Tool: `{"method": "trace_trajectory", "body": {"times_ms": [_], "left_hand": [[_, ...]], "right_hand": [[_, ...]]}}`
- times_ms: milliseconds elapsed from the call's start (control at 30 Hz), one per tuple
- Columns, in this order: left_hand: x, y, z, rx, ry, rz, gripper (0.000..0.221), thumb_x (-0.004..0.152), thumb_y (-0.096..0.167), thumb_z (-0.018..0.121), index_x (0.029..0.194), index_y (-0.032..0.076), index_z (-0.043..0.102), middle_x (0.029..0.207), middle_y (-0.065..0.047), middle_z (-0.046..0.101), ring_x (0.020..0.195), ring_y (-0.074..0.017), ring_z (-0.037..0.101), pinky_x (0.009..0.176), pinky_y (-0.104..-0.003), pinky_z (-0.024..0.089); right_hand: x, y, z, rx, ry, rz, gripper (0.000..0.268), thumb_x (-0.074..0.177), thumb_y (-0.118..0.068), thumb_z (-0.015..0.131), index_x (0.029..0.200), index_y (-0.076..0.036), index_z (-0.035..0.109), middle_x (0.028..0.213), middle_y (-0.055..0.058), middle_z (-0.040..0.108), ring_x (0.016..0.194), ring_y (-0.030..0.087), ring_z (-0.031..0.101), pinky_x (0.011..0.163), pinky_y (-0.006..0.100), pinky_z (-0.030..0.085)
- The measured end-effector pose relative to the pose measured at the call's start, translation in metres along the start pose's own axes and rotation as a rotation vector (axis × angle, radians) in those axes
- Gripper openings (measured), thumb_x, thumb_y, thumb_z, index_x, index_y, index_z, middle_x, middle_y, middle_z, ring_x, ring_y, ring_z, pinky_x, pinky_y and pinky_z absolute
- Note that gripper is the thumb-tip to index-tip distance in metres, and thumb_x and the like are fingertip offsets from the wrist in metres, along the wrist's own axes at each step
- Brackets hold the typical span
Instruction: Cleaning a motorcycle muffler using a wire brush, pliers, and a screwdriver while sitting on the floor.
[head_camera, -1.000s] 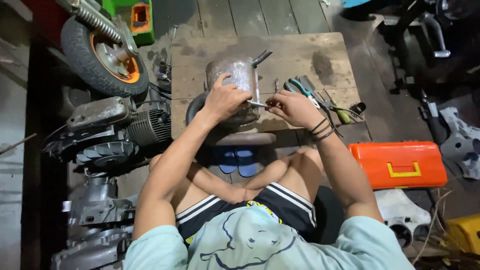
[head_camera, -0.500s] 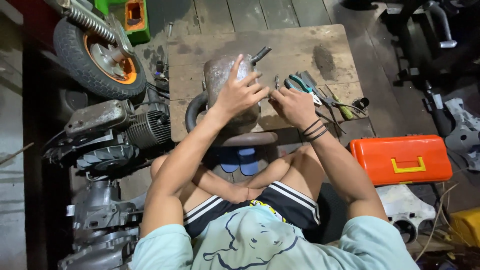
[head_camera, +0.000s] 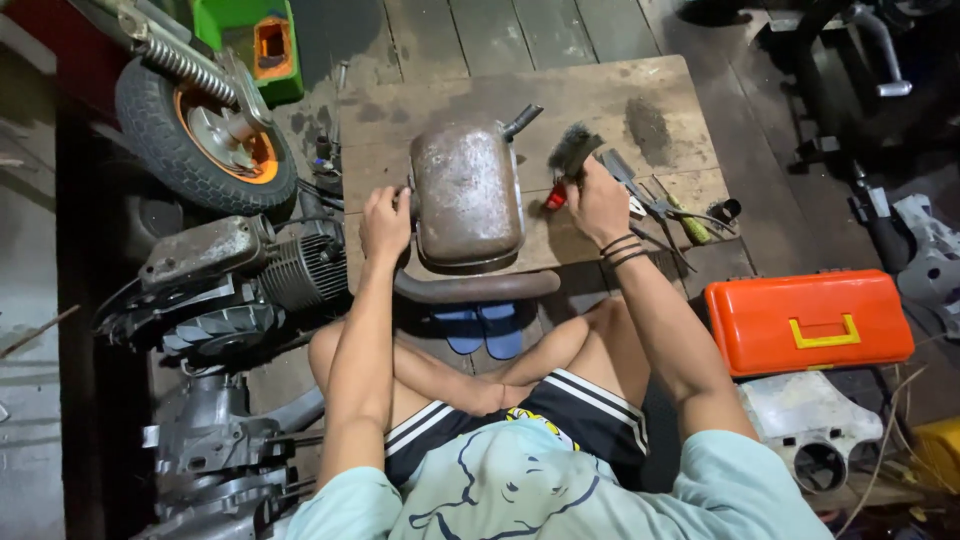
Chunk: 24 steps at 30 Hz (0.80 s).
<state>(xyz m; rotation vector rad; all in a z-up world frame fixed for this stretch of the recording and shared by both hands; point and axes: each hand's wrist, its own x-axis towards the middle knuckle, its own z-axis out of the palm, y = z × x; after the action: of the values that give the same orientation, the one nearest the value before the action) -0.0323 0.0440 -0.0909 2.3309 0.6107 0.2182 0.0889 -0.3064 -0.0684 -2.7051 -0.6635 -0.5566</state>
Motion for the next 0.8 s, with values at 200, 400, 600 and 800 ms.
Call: {"method": "trace_trajectory", "body": {"times_ms": [200,400,600,800], "left_hand": [[-0.005,0.001,0.001,0.010,0.022,0.042,0.054,0.110,0.050,0.047,0.127,0.004,0.067,0.121,-0.021,0.068,0.116,-0.0401,0.065,0.095,-0.055,0.052],[-0.011,0.008,-0.014,0.023,-0.093,0.081,0.068,0.110,0.061,0.036,0.125,0.002,0.066,0.117,-0.025,0.068,0.116,-0.0424,0.064,0.095,-0.054,0.051],[-0.017,0.015,-0.021,0.021,-0.126,0.140,0.076,0.110,0.062,0.031,0.120,-0.006,0.064,0.113,-0.035,0.064,0.113,-0.0525,0.061,0.095,-0.061,0.050],[-0.011,0.007,-0.016,0.020,-0.096,0.186,0.070,0.111,0.057,0.034,0.107,-0.005,0.065,0.100,-0.036,0.066,0.100,-0.0536,0.065,0.084,-0.060,0.053]], "right_hand": [[0.009,-0.015,-0.009,0.089,0.002,0.028,0.020,0.096,-0.030,0.064,0.106,-0.016,0.054,0.086,0.006,0.063,0.085,0.032,0.071,0.070,0.046,0.057],[0.001,-0.021,0.001,-0.013,-0.044,-0.009,0.019,0.095,-0.031,0.064,0.102,-0.017,0.053,0.083,0.004,0.060,0.079,0.028,0.071,0.068,0.040,0.058],[-0.007,-0.030,0.017,0.102,-0.008,0.052,0.018,0.103,-0.033,0.056,0.102,-0.015,0.053,0.084,0.006,0.057,0.078,0.033,0.069,0.068,0.044,0.057],[-0.023,-0.055,-0.035,0.319,-0.047,0.129,0.017,0.107,-0.026,0.053,0.101,-0.010,0.051,0.077,0.016,0.059,0.078,0.043,0.067,0.068,0.051,0.054]]}}
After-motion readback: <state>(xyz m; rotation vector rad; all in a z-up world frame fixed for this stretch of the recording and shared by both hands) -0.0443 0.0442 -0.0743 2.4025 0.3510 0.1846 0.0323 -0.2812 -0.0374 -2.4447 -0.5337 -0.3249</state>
